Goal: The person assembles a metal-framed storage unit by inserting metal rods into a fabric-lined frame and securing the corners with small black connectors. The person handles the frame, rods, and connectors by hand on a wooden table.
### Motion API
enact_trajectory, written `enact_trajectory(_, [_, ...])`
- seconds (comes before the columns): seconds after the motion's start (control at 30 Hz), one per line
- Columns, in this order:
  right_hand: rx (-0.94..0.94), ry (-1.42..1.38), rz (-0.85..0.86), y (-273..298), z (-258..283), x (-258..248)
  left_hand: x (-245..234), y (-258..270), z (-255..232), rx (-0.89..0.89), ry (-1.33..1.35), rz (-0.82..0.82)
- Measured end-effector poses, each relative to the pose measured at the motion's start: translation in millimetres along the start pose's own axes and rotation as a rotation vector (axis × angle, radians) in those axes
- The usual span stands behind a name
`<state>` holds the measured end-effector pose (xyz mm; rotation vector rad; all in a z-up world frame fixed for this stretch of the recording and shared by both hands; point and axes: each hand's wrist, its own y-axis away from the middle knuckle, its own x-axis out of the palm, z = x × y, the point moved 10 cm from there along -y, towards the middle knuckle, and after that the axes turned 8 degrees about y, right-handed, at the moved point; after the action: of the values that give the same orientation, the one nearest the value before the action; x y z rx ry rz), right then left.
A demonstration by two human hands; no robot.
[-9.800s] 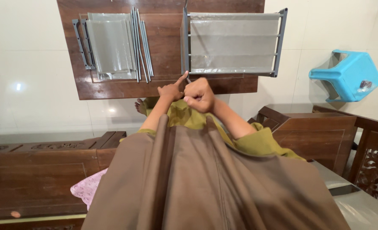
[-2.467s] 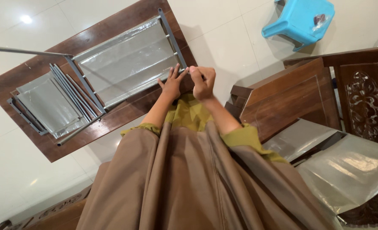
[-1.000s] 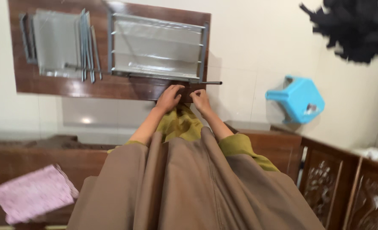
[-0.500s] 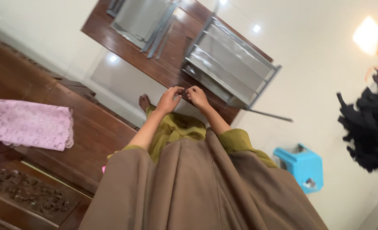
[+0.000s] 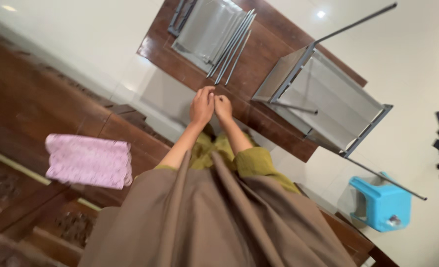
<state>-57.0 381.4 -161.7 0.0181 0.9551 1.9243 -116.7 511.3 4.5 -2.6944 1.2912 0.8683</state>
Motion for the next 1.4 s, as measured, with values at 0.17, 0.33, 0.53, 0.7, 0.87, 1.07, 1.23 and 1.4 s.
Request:
enact_trajectory(0.17, [0.165, -0.130, 0.010, -43.7, -32.6, 8.2, 29.2, -35.1, 20.0, -0.023, 0.025, 0.038])
enact_trajectory(0.33, [0.117, 0.087, -0.077, -126.5, -60.3, 7.2, 66.0, -80.3, 48.7, 0.030, -0.044, 0.016])
enact_trajectory(0.53, [0.193, 0.333, -0.073, -227.5, -133.2, 14.2, 138.3, -120.4, 95.8, 0.083, -0.156, 0.122])
enact_trajectory(0.7, [0.326, 0.494, -0.152, -293.5, -178.8, 13.8, 170.8, -148.1, 129.4, 0.109, -0.161, 0.118])
enact_trajectory(0.87, [0.414, 0.652, -0.152, -294.0, -209.3, 27.6, 167.7, -159.1, 162.0, 0.121, -0.172, 0.082])
enact_trajectory(1.07, [0.420, 0.674, -0.192, -253.1, -148.8, 10.6, 152.4, -147.7, 154.0, 0.117, -0.170, 0.120])
enact_trajectory(1.23, [0.134, 0.432, -0.766, -144.2, -16.4, -66.6, 124.6, -121.1, 102.9, 0.166, -0.188, 0.139])
enact_trajectory(1.4, [-0.136, 0.198, -0.860, -24.3, 104.6, -129.6, 87.7, -91.6, 21.9, 0.149, -0.062, 0.184])
